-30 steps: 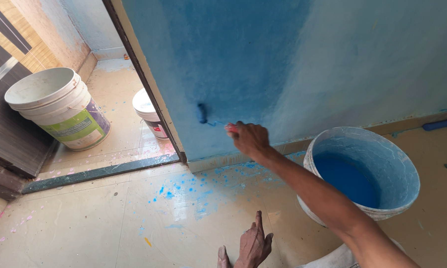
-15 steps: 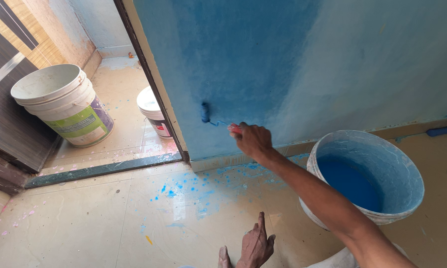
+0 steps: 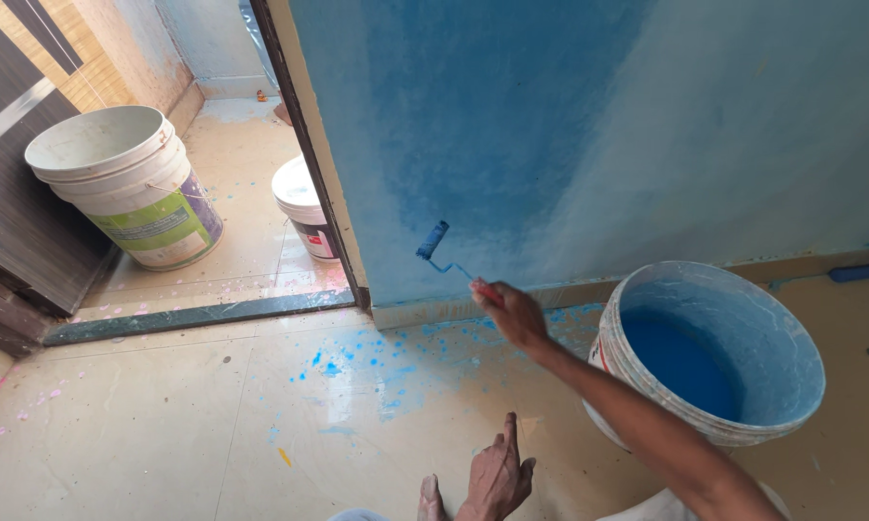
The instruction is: The person paints a wall blue using a paint roller, repeatedly dipping it into a bucket of paint and applying it in vertical strokes. The person works on a section of the wall near a doorway, gradually covering the unpainted area.
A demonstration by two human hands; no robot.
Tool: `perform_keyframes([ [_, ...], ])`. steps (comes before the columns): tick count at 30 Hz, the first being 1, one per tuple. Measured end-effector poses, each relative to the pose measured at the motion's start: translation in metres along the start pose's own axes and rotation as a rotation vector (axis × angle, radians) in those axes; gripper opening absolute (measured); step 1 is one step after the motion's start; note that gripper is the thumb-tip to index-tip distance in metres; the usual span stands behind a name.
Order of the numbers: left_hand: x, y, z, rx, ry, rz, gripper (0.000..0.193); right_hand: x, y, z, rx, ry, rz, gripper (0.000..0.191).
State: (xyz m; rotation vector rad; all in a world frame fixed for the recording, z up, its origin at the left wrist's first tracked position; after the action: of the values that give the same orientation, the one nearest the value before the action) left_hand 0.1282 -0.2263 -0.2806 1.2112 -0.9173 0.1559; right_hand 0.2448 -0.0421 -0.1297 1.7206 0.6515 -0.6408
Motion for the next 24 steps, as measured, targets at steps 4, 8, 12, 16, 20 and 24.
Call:
perform_keyframes([
  [4,0.001,0.006,0.002,-0.011,0.015,-0.017,0.093,-0.004,-0.063,0.019,-0.117,-0.228,-0.614,0.052],
  [8,0.001,0.009,0.003,-0.027,0.027,0.002,0.094,-0.024,-0.099,0.024,-0.097,-0.325,-0.922,0.057],
  [12,-0.003,0.001,0.002,-0.081,0.073,-0.018,0.087,-0.032,-0.114,0.023,-0.040,-0.324,-0.981,0.055],
  [16,-0.004,-0.001,0.000,-0.102,0.065,-0.019,0.089,-0.026,-0.120,0.019,0.043,-0.360,-0.972,0.052],
  [20,-0.002,0.003,0.001,-0.064,0.046,-0.019,0.091,-0.033,-0.106,-0.003,0.095,-0.254,-0.921,0.049],
  [24,0.000,0.004,0.005,-0.092,0.082,-0.003,0.091,-0.048,-0.090,-0.028,0.080,-0.170,-0.881,0.052],
])
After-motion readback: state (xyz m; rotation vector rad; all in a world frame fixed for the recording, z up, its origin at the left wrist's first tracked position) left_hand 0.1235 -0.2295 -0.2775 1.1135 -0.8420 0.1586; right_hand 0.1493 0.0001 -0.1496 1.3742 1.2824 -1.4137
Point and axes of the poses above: each hand's wrist, its own z-axis away from the middle knuckle, its own y-axis out of the back of the hand, x = y × z, the point moved 8 cm from there along -z, towards the middle knuckle, and after that the axes turned 3 degrees about y, right-handed, at the moved point
